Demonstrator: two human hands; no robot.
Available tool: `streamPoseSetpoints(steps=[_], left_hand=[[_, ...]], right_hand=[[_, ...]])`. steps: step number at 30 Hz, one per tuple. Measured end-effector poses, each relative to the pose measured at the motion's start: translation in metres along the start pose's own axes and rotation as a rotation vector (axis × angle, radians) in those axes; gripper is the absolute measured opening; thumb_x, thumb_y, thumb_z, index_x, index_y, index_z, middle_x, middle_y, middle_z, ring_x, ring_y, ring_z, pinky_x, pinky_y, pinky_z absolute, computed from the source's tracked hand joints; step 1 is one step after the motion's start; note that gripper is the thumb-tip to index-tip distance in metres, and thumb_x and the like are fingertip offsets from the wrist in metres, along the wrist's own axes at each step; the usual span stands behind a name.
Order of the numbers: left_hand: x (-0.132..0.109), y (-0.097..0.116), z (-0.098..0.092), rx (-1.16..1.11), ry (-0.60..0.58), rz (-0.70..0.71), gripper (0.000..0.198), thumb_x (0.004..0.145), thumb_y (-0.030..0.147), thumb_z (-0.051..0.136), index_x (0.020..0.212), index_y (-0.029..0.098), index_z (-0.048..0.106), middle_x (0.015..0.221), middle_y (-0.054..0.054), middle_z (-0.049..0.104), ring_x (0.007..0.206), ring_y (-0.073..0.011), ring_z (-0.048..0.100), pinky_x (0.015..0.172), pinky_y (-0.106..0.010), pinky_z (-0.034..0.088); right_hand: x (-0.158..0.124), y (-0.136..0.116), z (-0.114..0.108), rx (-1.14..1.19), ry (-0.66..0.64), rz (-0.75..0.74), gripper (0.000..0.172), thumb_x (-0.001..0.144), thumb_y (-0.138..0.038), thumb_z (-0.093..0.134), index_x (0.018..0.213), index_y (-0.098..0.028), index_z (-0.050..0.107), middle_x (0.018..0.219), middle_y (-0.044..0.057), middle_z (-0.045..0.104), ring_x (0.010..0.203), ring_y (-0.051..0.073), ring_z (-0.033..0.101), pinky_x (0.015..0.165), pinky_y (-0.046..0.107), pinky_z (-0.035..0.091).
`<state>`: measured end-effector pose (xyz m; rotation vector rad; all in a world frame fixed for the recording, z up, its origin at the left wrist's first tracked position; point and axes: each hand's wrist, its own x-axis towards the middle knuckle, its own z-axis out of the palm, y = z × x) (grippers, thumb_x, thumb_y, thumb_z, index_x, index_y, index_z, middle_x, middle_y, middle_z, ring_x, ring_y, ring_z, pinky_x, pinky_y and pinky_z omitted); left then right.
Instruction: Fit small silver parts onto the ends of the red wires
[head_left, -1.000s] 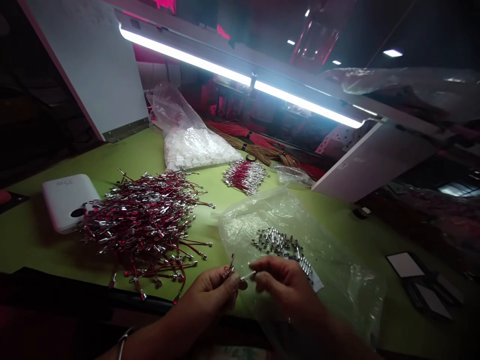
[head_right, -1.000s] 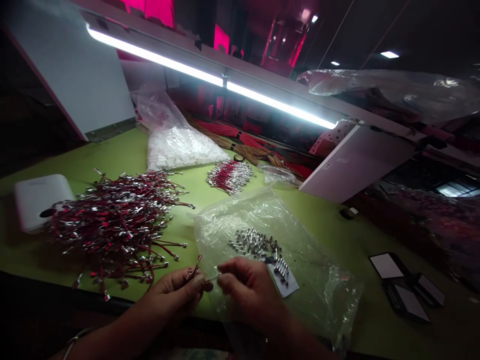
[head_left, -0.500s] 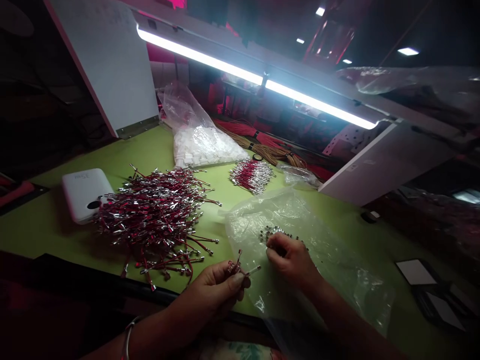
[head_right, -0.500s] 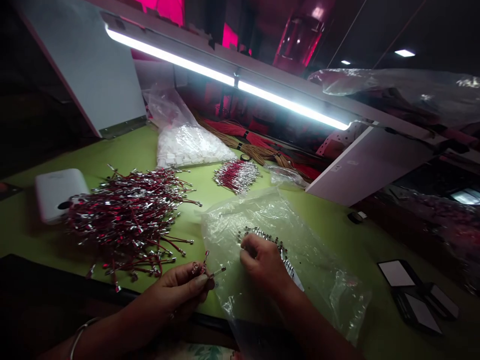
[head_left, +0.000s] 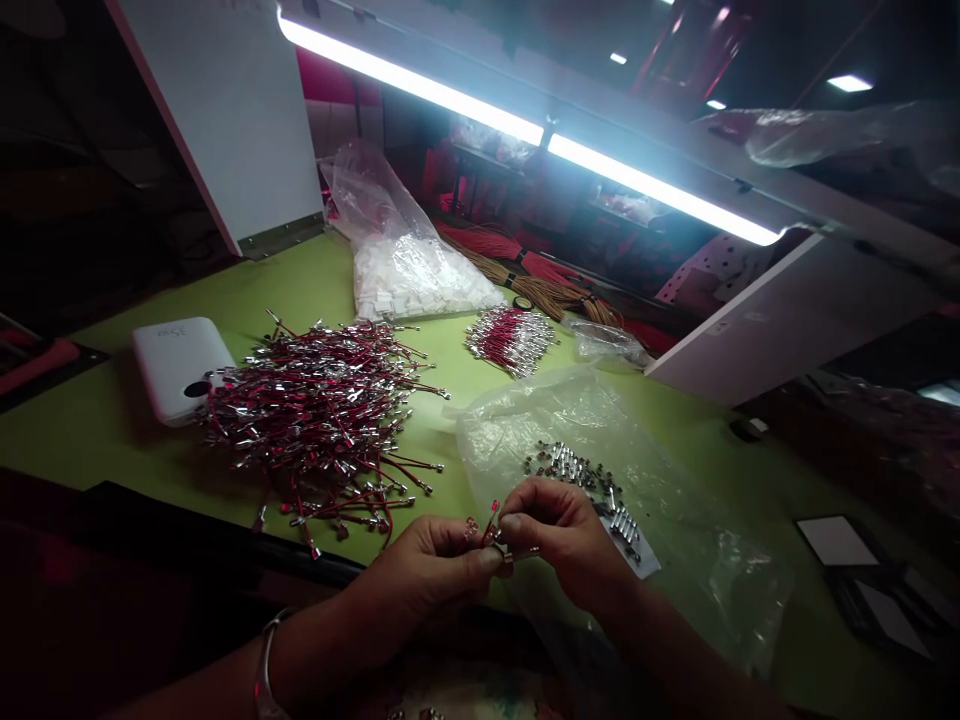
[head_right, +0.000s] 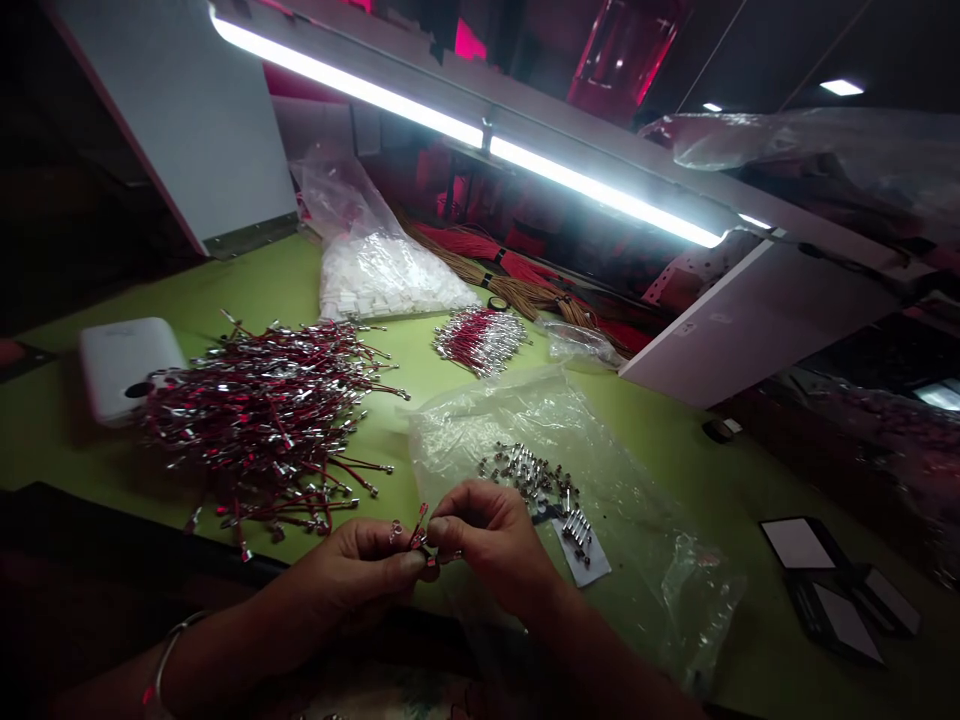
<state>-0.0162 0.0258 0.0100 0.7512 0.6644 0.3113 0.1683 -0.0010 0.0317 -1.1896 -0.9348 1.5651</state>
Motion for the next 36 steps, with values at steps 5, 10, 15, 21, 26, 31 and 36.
streamPoseSetpoints(steps=[5, 10, 15, 21, 26, 31, 36], left_hand=[[-0.001, -0.002, 0.000, 0.011, 0.011, -0.016, 0.039, 0.071, 0.050, 0.081, 0.074, 0.014, 0.067, 0.051, 0.008, 0.043, 0.041, -0.0035, 0.025, 0.041, -0.022, 0.012], [-0.003, -0.008, 0.000, 0.014, 0.027, -0.039, 0.045, 0.066, 0.055, 0.083, 0.073, 0.013, 0.067, 0.051, 0.005, 0.049, 0.043, -0.0051, 0.029, 0.043, -0.023, 0.014], [-0.002, -0.016, 0.003, 0.063, 0.017, -0.030, 0.049, 0.065, 0.058, 0.082, 0.068, 0.013, 0.065, 0.054, 0.004, 0.048, 0.050, -0.0073, 0.034, 0.049, -0.024, 0.019], [0.003, -0.017, 0.000, 0.153, 0.033, 0.030, 0.048, 0.073, 0.059, 0.076, 0.066, 0.016, 0.058, 0.052, 0.006, 0.045, 0.048, -0.0070, 0.030, 0.047, -0.024, 0.018], [0.001, -0.013, -0.004, 0.238, 0.085, 0.083, 0.048, 0.077, 0.062, 0.070, 0.067, 0.017, 0.056, 0.052, 0.007, 0.048, 0.045, -0.0063, 0.027, 0.043, -0.024, 0.016], [0.001, -0.013, 0.003, 0.168, 0.104, 0.077, 0.049, 0.071, 0.062, 0.074, 0.064, 0.017, 0.055, 0.047, 0.009, 0.041, 0.043, -0.0058, 0.025, 0.042, -0.023, 0.014], [0.007, -0.001, 0.006, 0.110, 0.162, 0.118, 0.047, 0.071, 0.060, 0.075, 0.084, 0.017, 0.062, 0.049, 0.008, 0.050, 0.039, -0.0047, 0.026, 0.039, -0.021, 0.013]], right_hand=[[-0.007, 0.001, 0.000, -0.308, 0.060, -0.111, 0.017, 0.076, -0.028, 0.079, 0.070, -0.016, 0.068, 0.061, 0.000, 0.067, 0.054, 0.013, 0.059, 0.053, 0.024, 0.045], [-0.014, -0.006, -0.003, -0.630, -0.034, -0.236, 0.014, 0.083, -0.025, 0.072, 0.072, -0.016, 0.069, 0.062, 0.001, 0.067, 0.056, 0.013, 0.058, 0.052, 0.024, 0.042], [-0.021, -0.009, 0.000, -0.812, -0.066, -0.301, 0.011, 0.081, -0.019, 0.072, 0.071, -0.018, 0.070, 0.064, -0.002, 0.068, 0.057, 0.011, 0.058, 0.056, 0.023, 0.041], [-0.023, -0.004, -0.002, -0.598, 0.044, -0.123, 0.013, 0.077, -0.021, 0.075, 0.066, -0.017, 0.069, 0.059, -0.002, 0.064, 0.056, 0.011, 0.054, 0.052, 0.022, 0.039], [-0.025, 0.000, -0.001, -0.592, 0.037, -0.099, 0.021, 0.076, -0.027, 0.079, 0.063, -0.016, 0.067, 0.055, -0.005, 0.056, 0.053, 0.009, 0.045, 0.049, 0.021, 0.033], [-0.026, 0.003, 0.000, -0.632, 0.019, -0.065, 0.022, 0.078, -0.025, 0.076, 0.063, -0.016, 0.064, 0.060, -0.003, 0.061, 0.056, 0.010, 0.052, 0.050, 0.020, 0.038], [-0.002, -0.013, -0.030, -1.119, 0.058, -0.188, 0.017, 0.095, -0.027, 0.056, 0.089, -0.017, 0.068, 0.076, 0.003, 0.072, 0.066, 0.015, 0.065, 0.062, 0.023, 0.048]])
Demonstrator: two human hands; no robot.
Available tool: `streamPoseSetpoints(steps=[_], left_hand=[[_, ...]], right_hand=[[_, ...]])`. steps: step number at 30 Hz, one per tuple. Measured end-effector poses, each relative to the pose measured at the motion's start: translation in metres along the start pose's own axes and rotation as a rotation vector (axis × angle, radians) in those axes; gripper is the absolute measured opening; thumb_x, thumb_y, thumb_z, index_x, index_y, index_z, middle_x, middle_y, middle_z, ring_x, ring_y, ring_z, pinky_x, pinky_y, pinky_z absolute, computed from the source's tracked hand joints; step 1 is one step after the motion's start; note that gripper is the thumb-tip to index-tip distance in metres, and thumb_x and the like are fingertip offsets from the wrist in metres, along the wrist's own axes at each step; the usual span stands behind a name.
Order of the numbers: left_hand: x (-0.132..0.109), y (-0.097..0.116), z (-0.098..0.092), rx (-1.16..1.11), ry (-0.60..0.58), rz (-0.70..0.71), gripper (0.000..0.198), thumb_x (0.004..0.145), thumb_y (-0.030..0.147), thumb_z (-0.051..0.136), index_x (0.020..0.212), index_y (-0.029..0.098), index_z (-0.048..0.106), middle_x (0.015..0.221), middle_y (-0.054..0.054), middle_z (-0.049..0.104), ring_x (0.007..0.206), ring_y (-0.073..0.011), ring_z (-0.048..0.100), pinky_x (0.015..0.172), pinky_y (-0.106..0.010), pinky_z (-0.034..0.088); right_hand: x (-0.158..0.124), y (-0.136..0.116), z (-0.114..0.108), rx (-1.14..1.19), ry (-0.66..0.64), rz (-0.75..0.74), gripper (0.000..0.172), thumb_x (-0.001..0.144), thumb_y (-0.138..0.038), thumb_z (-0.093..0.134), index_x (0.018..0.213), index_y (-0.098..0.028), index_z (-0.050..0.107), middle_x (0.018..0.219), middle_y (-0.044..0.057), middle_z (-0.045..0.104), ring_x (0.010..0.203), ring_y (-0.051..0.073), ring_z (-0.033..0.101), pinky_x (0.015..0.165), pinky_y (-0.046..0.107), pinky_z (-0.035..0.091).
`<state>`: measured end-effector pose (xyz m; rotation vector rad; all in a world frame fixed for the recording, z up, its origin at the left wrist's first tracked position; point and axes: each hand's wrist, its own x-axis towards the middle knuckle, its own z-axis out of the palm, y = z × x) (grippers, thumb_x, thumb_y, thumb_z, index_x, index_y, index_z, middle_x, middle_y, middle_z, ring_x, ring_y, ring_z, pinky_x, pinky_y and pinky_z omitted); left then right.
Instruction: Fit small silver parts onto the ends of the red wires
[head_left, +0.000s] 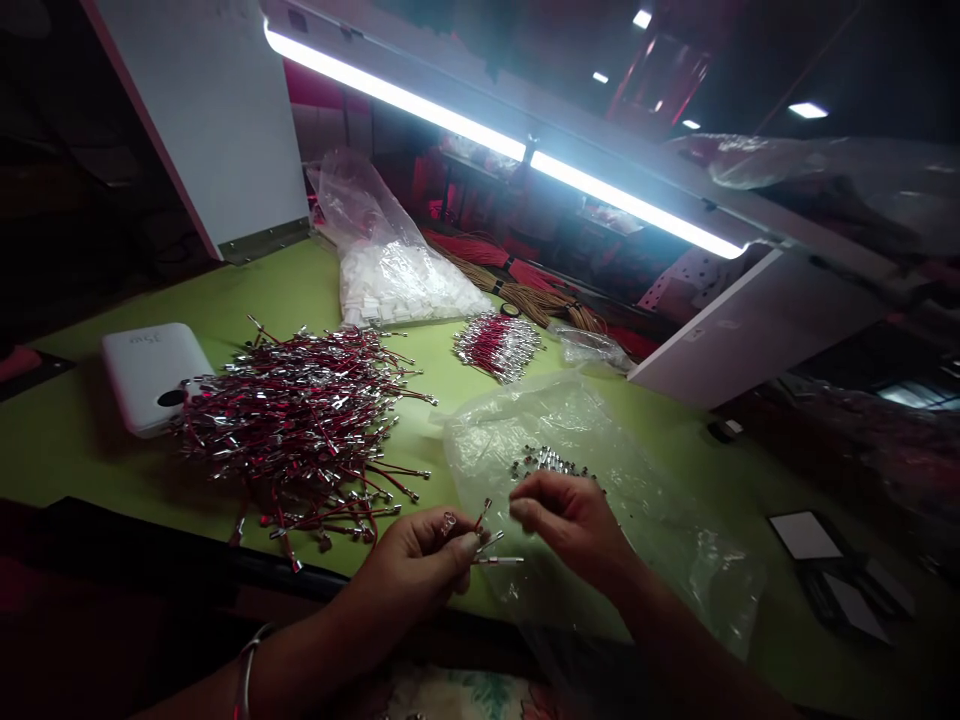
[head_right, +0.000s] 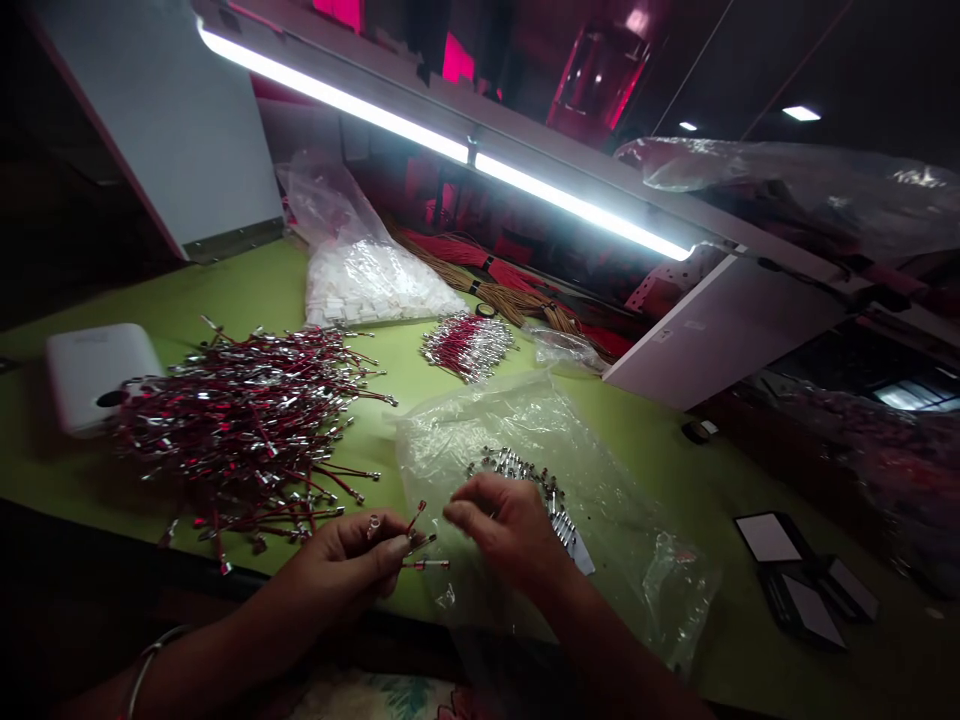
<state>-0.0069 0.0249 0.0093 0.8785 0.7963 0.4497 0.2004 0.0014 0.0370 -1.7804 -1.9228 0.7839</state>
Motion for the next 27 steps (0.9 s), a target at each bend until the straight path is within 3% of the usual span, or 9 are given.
streamPoseSetpoints(steps=[2, 4, 7, 9, 13, 15, 19, 21, 27], left_hand=[[0.003, 0.002, -0.002, 0.007, 0.000, 0.011, 0.047, 0.071, 0.058, 0.076, 0.091, 0.017, 0.062, 0.051, 0.007, 0.054, 0.039, -0.0046, 0.027, 0.039, -0.020, 0.013], [0.004, 0.002, -0.004, -0.002, -0.025, 0.003, 0.046, 0.072, 0.056, 0.076, 0.092, 0.017, 0.061, 0.052, 0.006, 0.056, 0.039, -0.0041, 0.027, 0.039, -0.019, 0.013], [0.003, 0.001, -0.006, -0.067, -0.063, -0.022, 0.044, 0.071, 0.052, 0.078, 0.091, 0.017, 0.060, 0.054, 0.005, 0.058, 0.038, -0.0034, 0.027, 0.038, -0.019, 0.013], [0.001, 0.001, -0.006, -0.120, -0.081, -0.026, 0.041, 0.072, 0.049, 0.079, 0.091, 0.017, 0.060, 0.055, 0.005, 0.058, 0.038, -0.0028, 0.027, 0.037, -0.018, 0.013], [-0.001, 0.003, -0.005, -0.141, -0.067, -0.013, 0.037, 0.072, 0.046, 0.080, 0.083, 0.017, 0.060, 0.055, 0.005, 0.058, 0.037, -0.0020, 0.027, 0.037, -0.018, 0.012], [-0.001, 0.004, -0.006, -0.131, -0.062, -0.010, 0.038, 0.070, 0.047, 0.082, 0.078, 0.017, 0.060, 0.054, 0.005, 0.057, 0.037, -0.0020, 0.028, 0.036, -0.018, 0.013], [-0.001, 0.003, -0.006, -0.133, -0.068, -0.027, 0.038, 0.070, 0.047, 0.082, 0.074, 0.017, 0.060, 0.052, 0.004, 0.057, 0.035, -0.0019, 0.027, 0.036, -0.018, 0.011], [-0.001, 0.002, -0.006, -0.136, -0.069, -0.036, 0.038, 0.069, 0.047, 0.083, 0.073, 0.017, 0.060, 0.052, 0.004, 0.058, 0.036, -0.0019, 0.027, 0.036, -0.019, 0.011], [-0.003, 0.001, -0.007, -0.119, -0.094, -0.080, 0.041, 0.067, 0.050, 0.083, 0.072, 0.017, 0.059, 0.051, 0.003, 0.059, 0.036, -0.0033, 0.031, 0.036, -0.019, 0.013]], right_hand=[[0.013, 0.009, -0.006, -0.351, 0.127, -0.028, 0.012, 0.093, -0.019, 0.057, 0.089, -0.017, 0.068, 0.083, 0.006, 0.072, 0.075, 0.018, 0.066, 0.069, 0.026, 0.047], [0.024, 0.015, -0.005, -0.498, 0.136, -0.026, 0.014, 0.087, -0.007, 0.057, 0.081, -0.015, 0.067, 0.081, 0.009, 0.071, 0.075, 0.021, 0.066, 0.067, 0.028, 0.043], [0.032, 0.018, 0.003, -0.546, 0.110, -0.017, 0.022, 0.079, 0.004, 0.054, 0.075, -0.014, 0.066, 0.074, 0.012, 0.069, 0.068, 0.022, 0.065, 0.062, 0.028, 0.039], [0.032, 0.019, 0.005, -0.545, 0.119, -0.011, 0.025, 0.078, 0.006, 0.053, 0.084, -0.013, 0.068, 0.074, 0.012, 0.069, 0.067, 0.022, 0.065, 0.062, 0.027, 0.039], [0.023, 0.022, 0.000, -0.459, 0.173, -0.002, 0.020, 0.089, -0.008, 0.052, 0.097, -0.017, 0.067, 0.081, 0.009, 0.070, 0.074, 0.021, 0.065, 0.067, 0.027, 0.043], [0.017, 0.020, -0.001, -0.286, 0.173, 0.006, 0.014, 0.095, -0.021, 0.052, 0.089, -0.018, 0.064, 0.078, 0.005, 0.069, 0.072, 0.018, 0.065, 0.066, 0.026, 0.046], [0.004, 0.006, 0.010, 0.678, 0.045, 0.132, 0.024, 0.087, -0.039, 0.068, 0.077, -0.018, 0.060, 0.066, 0.000, 0.068, 0.052, 0.012, 0.059, 0.052, 0.022, 0.043], [0.001, -0.003, 0.018, 0.984, -0.002, 0.185, 0.027, 0.079, -0.040, 0.078, 0.075, -0.017, 0.063, 0.064, -0.001, 0.068, 0.049, 0.010, 0.057, 0.049, 0.021, 0.040], [-0.003, -0.017, 0.028, 1.071, -0.019, 0.203, 0.025, 0.076, -0.035, 0.082, 0.072, -0.017, 0.066, 0.061, -0.001, 0.069, 0.050, 0.009, 0.057, 0.050, 0.021, 0.043]])
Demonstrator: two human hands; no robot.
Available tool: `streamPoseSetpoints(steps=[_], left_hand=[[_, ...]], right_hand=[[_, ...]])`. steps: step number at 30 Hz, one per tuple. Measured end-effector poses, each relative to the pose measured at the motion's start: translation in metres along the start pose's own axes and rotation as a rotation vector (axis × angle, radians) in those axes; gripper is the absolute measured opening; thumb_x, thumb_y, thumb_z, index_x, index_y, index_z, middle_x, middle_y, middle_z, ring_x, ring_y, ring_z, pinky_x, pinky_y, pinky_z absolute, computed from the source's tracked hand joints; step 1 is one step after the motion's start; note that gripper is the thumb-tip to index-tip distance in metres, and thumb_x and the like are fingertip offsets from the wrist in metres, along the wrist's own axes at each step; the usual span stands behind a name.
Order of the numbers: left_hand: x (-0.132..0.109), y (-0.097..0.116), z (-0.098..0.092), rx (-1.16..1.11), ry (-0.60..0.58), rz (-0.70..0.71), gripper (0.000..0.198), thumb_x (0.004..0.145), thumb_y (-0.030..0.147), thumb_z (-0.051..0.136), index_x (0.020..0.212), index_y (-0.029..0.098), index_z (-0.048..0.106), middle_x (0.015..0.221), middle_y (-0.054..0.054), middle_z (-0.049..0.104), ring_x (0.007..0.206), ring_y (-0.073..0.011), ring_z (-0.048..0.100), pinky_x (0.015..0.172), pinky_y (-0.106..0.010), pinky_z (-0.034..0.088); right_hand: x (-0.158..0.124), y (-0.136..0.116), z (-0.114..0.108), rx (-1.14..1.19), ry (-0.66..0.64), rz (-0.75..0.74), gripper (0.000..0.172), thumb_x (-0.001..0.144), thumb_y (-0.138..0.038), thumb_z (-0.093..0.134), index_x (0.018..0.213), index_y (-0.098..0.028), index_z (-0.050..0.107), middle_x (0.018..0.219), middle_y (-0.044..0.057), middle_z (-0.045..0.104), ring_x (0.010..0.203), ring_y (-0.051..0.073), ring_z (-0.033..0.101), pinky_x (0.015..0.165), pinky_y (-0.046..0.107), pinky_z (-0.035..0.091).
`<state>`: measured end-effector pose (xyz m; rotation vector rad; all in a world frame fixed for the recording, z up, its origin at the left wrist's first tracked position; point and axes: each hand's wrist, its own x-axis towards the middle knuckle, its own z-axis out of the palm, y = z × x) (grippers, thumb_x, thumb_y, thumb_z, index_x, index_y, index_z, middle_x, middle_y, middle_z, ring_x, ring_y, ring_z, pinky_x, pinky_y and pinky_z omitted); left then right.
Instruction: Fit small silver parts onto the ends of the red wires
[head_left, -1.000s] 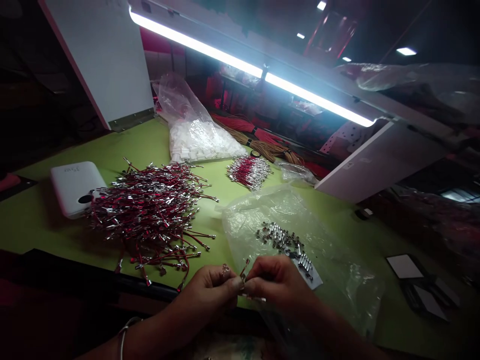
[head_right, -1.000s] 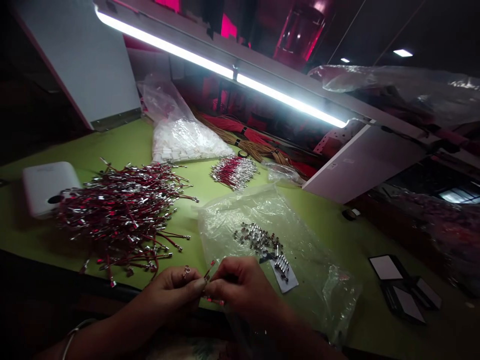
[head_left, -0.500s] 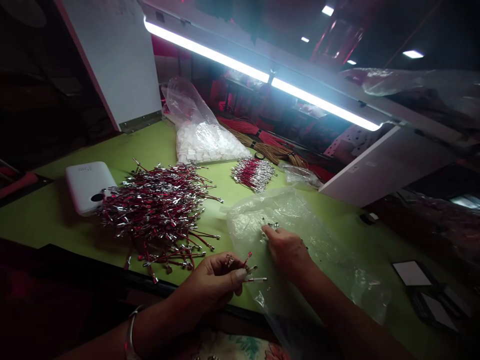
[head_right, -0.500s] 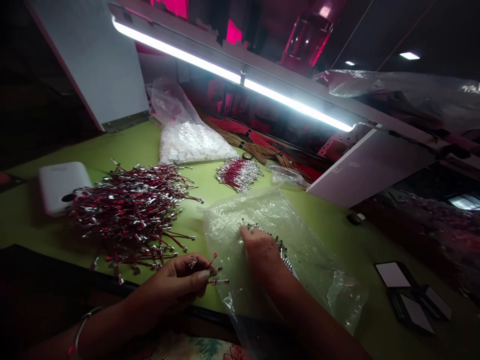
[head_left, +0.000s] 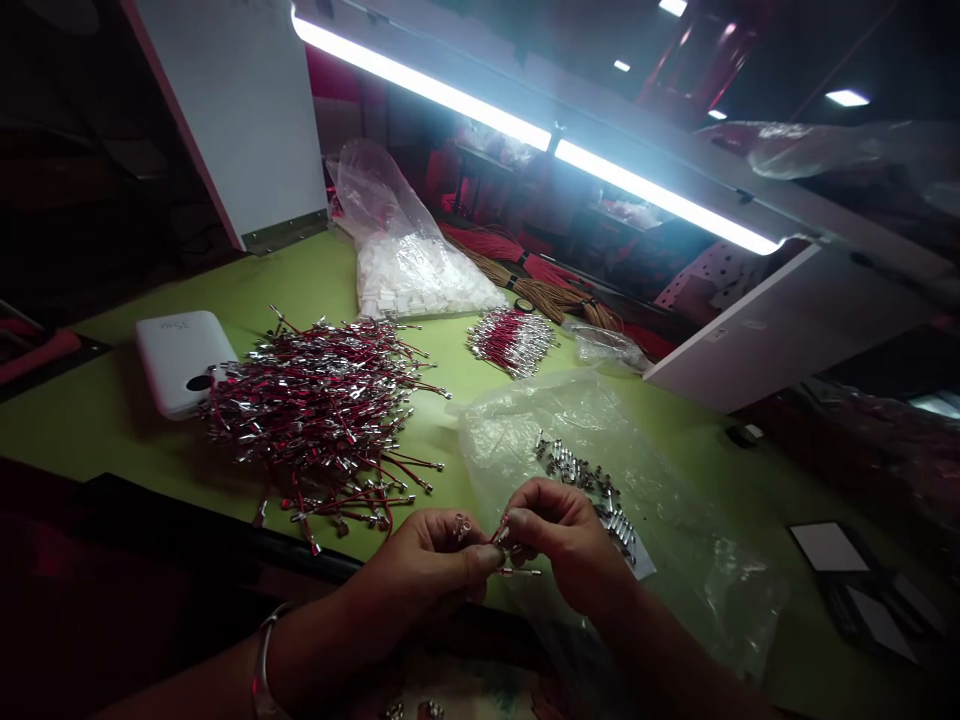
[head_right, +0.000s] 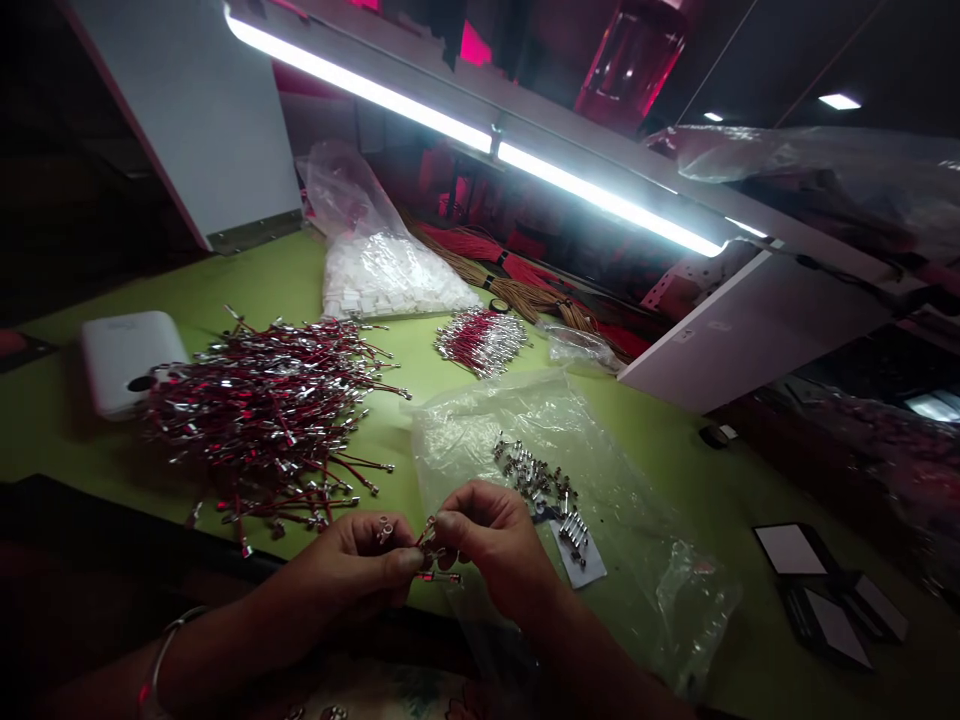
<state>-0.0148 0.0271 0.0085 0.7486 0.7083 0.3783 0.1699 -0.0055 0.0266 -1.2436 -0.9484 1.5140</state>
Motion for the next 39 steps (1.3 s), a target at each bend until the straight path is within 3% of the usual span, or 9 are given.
streamPoseSetpoints(steps=[9, 13, 18, 20, 22, 25, 32, 37, 39], left_hand=[[-0.002, -0.016, -0.002, -0.053, -0.011, -0.030, 0.044, 0.066, 0.051, 0.084, 0.070, 0.016, 0.058, 0.048, 0.006, 0.051, 0.041, -0.0044, 0.034, 0.040, -0.018, 0.021], [-0.002, -0.020, -0.001, -0.070, -0.009, -0.024, 0.045, 0.066, 0.050, 0.086, 0.069, 0.015, 0.057, 0.050, 0.007, 0.049, 0.045, -0.0048, 0.037, 0.044, -0.018, 0.026], [0.001, -0.002, -0.002, 0.031, 0.065, 0.036, 0.043, 0.073, 0.054, 0.079, 0.078, 0.016, 0.059, 0.052, 0.005, 0.058, 0.037, -0.0023, 0.028, 0.038, -0.018, 0.015], [0.003, 0.004, -0.003, 0.062, 0.077, 0.085, 0.043, 0.072, 0.055, 0.079, 0.081, 0.017, 0.059, 0.053, 0.004, 0.060, 0.036, -0.0017, 0.026, 0.037, -0.018, 0.013], [0.004, 0.007, -0.004, 0.079, 0.058, 0.095, 0.043, 0.073, 0.055, 0.078, 0.080, 0.018, 0.056, 0.053, 0.005, 0.061, 0.036, -0.0015, 0.026, 0.037, -0.018, 0.013], [0.005, 0.007, -0.004, 0.075, 0.045, 0.092, 0.042, 0.077, 0.055, 0.074, 0.078, 0.019, 0.053, 0.053, 0.005, 0.061, 0.036, -0.0013, 0.024, 0.037, -0.017, 0.012], [0.006, 0.009, 0.002, 0.081, 0.083, 0.096, 0.049, 0.067, 0.062, 0.077, 0.072, 0.019, 0.054, 0.049, 0.006, 0.057, 0.033, -0.0025, 0.025, 0.034, -0.018, 0.010], [0.004, 0.005, 0.000, 0.106, 0.078, 0.090, 0.044, 0.072, 0.058, 0.075, 0.073, 0.019, 0.055, 0.050, 0.006, 0.058, 0.034, -0.0028, 0.025, 0.035, -0.018, 0.013], [0.005, 0.001, -0.001, 0.113, 0.064, 0.096, 0.042, 0.074, 0.057, 0.074, 0.073, 0.019, 0.055, 0.051, 0.006, 0.057, 0.036, -0.0032, 0.028, 0.037, -0.019, 0.015]], right_hand=[[-0.020, -0.007, 0.003, -0.641, 0.058, -0.398, 0.013, 0.082, -0.020, 0.071, 0.070, -0.017, 0.067, 0.059, -0.003, 0.061, 0.054, 0.009, 0.052, 0.053, 0.021, 0.041], [-0.024, -0.007, 0.006, -0.613, 0.022, -0.287, 0.013, 0.078, -0.019, 0.073, 0.067, -0.016, 0.067, 0.060, -0.001, 0.065, 0.055, 0.010, 0.054, 0.050, 0.020, 0.040], [-0.011, -0.013, -0.008, -0.473, -0.097, -0.084, 0.022, 0.084, -0.034, 0.070, 0.072, -0.015, 0.068, 0.058, 0.000, 0.066, 0.051, 0.012, 0.058, 0.050, 0.023, 0.045], [0.001, -0.021, -0.021, -0.753, -0.087, -0.101, 0.022, 0.091, -0.036, 0.063, 0.083, -0.016, 0.070, 0.065, 0.001, 0.070, 0.057, 0.014, 0.064, 0.056, 0.023, 0.048], [0.016, -0.028, -0.033, -1.190, 0.083, -0.181, 0.016, 0.094, -0.029, 0.059, 0.092, -0.019, 0.071, 0.078, 0.003, 0.074, 0.071, 0.016, 0.068, 0.065, 0.025, 0.049], [0.039, -0.031, -0.046, -1.472, 0.258, -0.210, 0.010, 0.087, -0.012, 0.061, 0.087, -0.016, 0.071, 0.086, 0.010, 0.074, 0.082, 0.023, 0.068, 0.071, 0.029, 0.044], [0.055, -0.016, -0.048, -1.518, 0.298, -0.217, 0.026, 0.076, 0.009, 0.052, 0.080, -0.011, 0.067, 0.075, 0.013, 0.068, 0.070, 0.024, 0.064, 0.064, 0.030, 0.038], [0.033, -0.025, -0.043, -1.315, 0.303, -0.271, 0.015, 0.094, -0.020, 0.054, 0.085, -0.016, 0.065, 0.078, 0.007, 0.068, 0.071, 0.020, 0.064, 0.065, 0.028, 0.046], [0.023, -0.027, -0.032, -1.012, 0.204, -0.248, 0.020, 0.095, -0.033, 0.056, 0.083, -0.018, 0.063, 0.071, 0.002, 0.068, 0.062, 0.016, 0.063, 0.059, 0.025, 0.048]])
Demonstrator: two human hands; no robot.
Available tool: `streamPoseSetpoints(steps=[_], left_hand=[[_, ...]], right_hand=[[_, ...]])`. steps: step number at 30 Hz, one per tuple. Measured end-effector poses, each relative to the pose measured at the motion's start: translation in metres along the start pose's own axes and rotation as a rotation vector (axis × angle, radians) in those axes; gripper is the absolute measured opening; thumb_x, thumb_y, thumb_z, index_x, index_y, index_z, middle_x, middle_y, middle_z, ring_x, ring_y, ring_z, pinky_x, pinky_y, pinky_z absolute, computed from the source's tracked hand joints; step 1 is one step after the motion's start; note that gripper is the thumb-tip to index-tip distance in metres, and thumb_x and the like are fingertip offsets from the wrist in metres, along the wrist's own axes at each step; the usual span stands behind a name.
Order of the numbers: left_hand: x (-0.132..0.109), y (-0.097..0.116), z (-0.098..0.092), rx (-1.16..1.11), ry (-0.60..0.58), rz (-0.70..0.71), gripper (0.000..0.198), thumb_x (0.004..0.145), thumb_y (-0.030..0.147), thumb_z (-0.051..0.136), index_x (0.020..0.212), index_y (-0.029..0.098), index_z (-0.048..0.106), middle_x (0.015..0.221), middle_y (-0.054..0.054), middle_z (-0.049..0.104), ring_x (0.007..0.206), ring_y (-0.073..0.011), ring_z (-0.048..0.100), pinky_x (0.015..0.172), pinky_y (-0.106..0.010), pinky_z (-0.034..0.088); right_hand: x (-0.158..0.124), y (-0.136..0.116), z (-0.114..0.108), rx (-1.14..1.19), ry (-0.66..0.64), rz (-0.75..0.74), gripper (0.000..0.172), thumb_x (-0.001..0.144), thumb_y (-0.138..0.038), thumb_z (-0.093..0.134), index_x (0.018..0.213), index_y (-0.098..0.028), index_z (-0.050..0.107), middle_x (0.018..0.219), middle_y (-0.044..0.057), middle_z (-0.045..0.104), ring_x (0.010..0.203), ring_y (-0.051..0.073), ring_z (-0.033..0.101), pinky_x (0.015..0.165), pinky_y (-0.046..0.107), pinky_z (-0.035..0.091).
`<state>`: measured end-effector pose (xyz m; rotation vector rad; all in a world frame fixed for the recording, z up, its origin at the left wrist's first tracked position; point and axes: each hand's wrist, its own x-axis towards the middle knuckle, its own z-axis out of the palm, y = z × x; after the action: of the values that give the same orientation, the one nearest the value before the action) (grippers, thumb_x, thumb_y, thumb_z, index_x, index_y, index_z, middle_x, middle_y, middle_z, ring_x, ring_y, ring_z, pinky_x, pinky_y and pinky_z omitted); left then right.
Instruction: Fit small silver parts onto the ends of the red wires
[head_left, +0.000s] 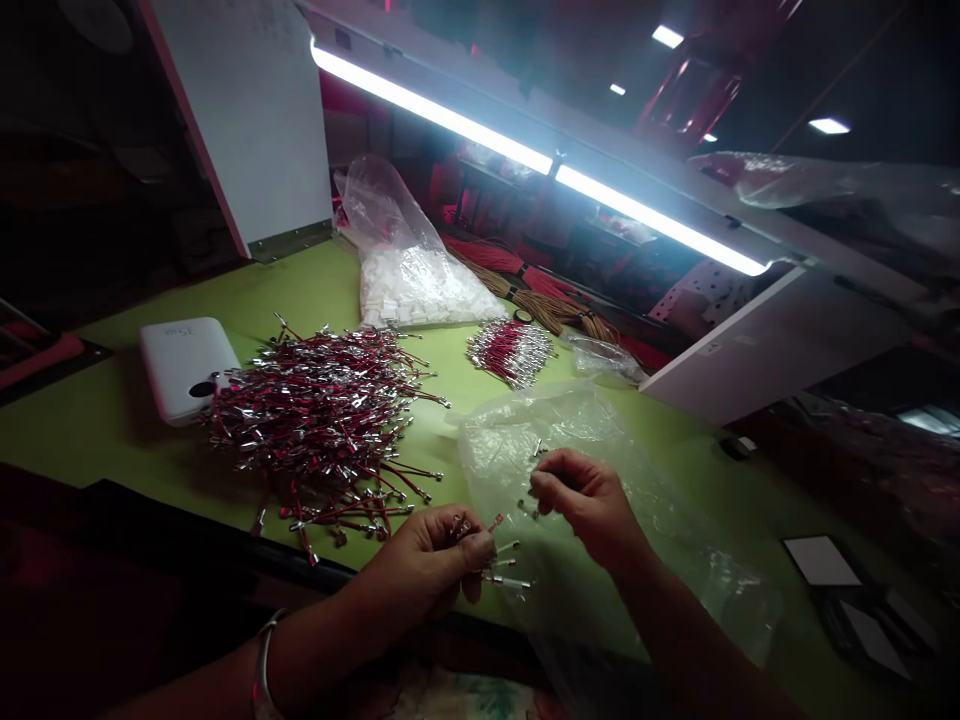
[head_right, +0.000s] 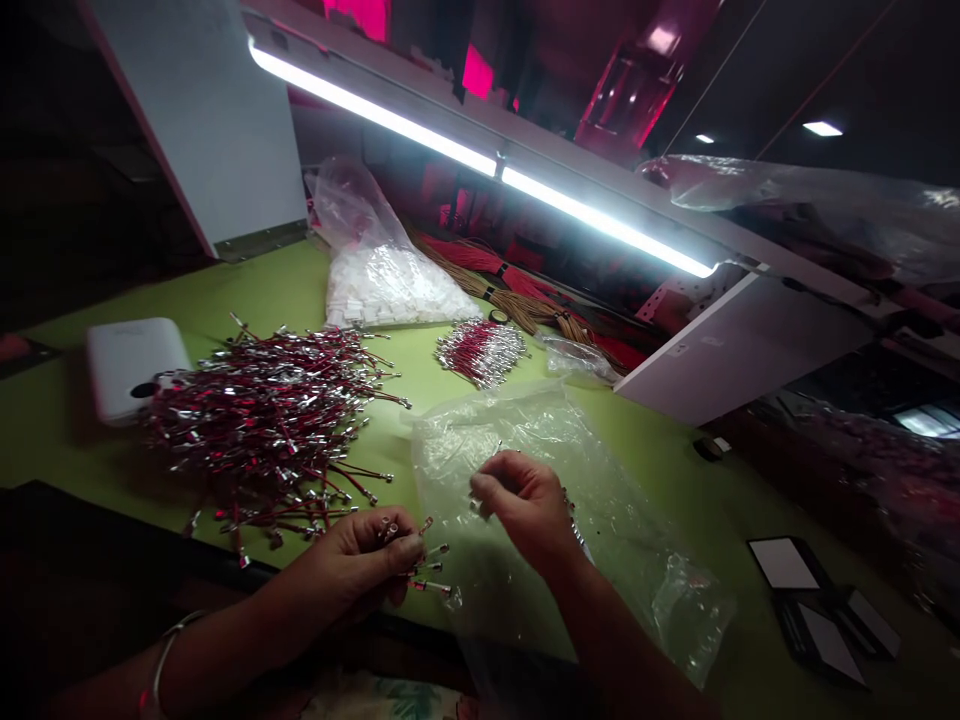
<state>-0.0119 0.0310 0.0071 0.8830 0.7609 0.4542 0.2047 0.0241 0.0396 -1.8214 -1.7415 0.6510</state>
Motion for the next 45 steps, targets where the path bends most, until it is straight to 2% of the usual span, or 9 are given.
streamPoseSetpoints(steps=[4, 10, 14, 22, 30, 34, 38, 41, 45], left_hand=[[-0.001, -0.003, 0.001, -0.001, -0.019, 0.019, 0.041, 0.074, 0.055, 0.075, 0.073, 0.018, 0.058, 0.053, 0.006, 0.055, 0.042, -0.0053, 0.038, 0.040, -0.018, 0.021], [-0.005, 0.000, 0.004, -0.027, -0.054, 0.004, 0.042, 0.072, 0.055, 0.078, 0.083, 0.016, 0.066, 0.060, 0.005, 0.057, 0.051, -0.0083, 0.050, 0.049, -0.019, 0.036], [-0.007, -0.004, 0.004, -0.072, -0.063, 0.004, 0.040, 0.072, 0.053, 0.079, 0.075, 0.016, 0.064, 0.061, 0.005, 0.055, 0.050, -0.0076, 0.046, 0.050, -0.020, 0.035], [-0.012, -0.010, 0.003, 0.051, -0.072, 0.070, 0.042, 0.076, 0.055, 0.074, 0.069, 0.015, 0.061, 0.059, 0.002, 0.051, 0.055, -0.0099, 0.041, 0.051, -0.022, 0.030], [-0.013, -0.009, 0.005, 0.126, -0.079, 0.112, 0.044, 0.078, 0.056, 0.070, 0.066, 0.016, 0.055, 0.057, 0.004, 0.044, 0.054, -0.0094, 0.036, 0.051, -0.023, 0.027], [-0.009, -0.006, 0.001, 0.107, -0.056, 0.109, 0.045, 0.080, 0.058, 0.069, 0.069, 0.017, 0.054, 0.054, 0.007, 0.041, 0.050, -0.0075, 0.030, 0.048, -0.022, 0.022], [-0.007, -0.004, -0.005, 0.054, -0.058, 0.060, 0.043, 0.084, 0.060, 0.065, 0.076, 0.018, 0.056, 0.049, 0.011, 0.033, 0.044, -0.0063, 0.019, 0.043, -0.022, 0.011], [-0.010, -0.002, -0.006, -0.038, -0.102, 0.025, 0.040, 0.083, 0.057, 0.067, 0.082, 0.018, 0.059, 0.052, 0.010, 0.033, 0.045, -0.0066, 0.020, 0.044, -0.022, 0.011], [-0.018, 0.005, -0.006, -0.088, -0.143, -0.003, 0.035, 0.088, 0.052, 0.061, 0.083, 0.017, 0.056, 0.061, 0.008, 0.037, 0.047, -0.0059, 0.019, 0.043, -0.022, 0.010]], right_hand=[[-0.016, -0.022, 0.014, 0.840, -0.138, 0.118, 0.020, 0.080, -0.035, 0.075, 0.076, -0.018, 0.066, 0.064, -0.001, 0.068, 0.052, 0.010, 0.058, 0.053, 0.022, 0.047], [-0.024, -0.027, 0.026, 0.952, -0.120, 0.181, 0.022, 0.078, -0.033, 0.079, 0.070, -0.017, 0.067, 0.061, -0.002, 0.066, 0.052, 0.008, 0.054, 0.052, 0.020, 0.044], [-0.031, -0.027, 0.024, 0.831, -0.126, 0.175, 0.023, 0.080, -0.035, 0.075, 0.070, -0.017, 0.064, 0.060, -0.002, 0.063, 0.052, 0.010, 0.052, 0.052, 0.022, 0.043], [-0.044, -0.038, 0.015, 0.301, -0.066, -0.116, 0.018, 0.085, -0.022, 0.066, 0.068, -0.019, 0.060, 0.059, -0.004, 0.053, 0.056, 0.010, 0.045, 0.054, 0.023, 0.035], [-0.055, -0.035, 0.026, 0.492, -0.098, 0.043, 0.018, 0.083, -0.026, 0.067, 0.068, -0.018, 0.060, 0.059, -0.005, 0.050, 0.057, 0.010, 0.043, 0.053, 0.022, 0.035], [-0.045, -0.021, 0.019, 0.587, -0.156, 0.104, 0.017, 0.086, -0.034, 0.065, 0.082, -0.018, 0.067, 0.067, 0.000, 0.063, 0.059, 0.014, 0.055, 0.057, 0.025, 0.044], [-0.029, -0.002, 0.007, 0.032, 0.005, -0.053, 0.015, 0.089, -0.025, 0.061, 0.101, -0.019, 0.069, 0.090, 0.006, 0.074, 0.078, 0.020, 0.067, 0.073, 0.030, 0.048], [-0.023, 0.003, 0.010, -0.449, -0.076, -0.165, 0.018, 0.088, -0.012, 0.057, 0.098, -0.018, 0.070, 0.090, 0.007, 0.073, 0.080, 0.021, 0.067, 0.072, 0.029, 0.045], [-0.020, 0.003, 0.014, -0.597, -0.123, -0.175, 0.018, 0.088, -0.008, 0.055, 0.084, -0.019, 0.069, 0.080, 0.005, 0.071, 0.073, 0.018, 0.066, 0.067, 0.025, 0.042]])
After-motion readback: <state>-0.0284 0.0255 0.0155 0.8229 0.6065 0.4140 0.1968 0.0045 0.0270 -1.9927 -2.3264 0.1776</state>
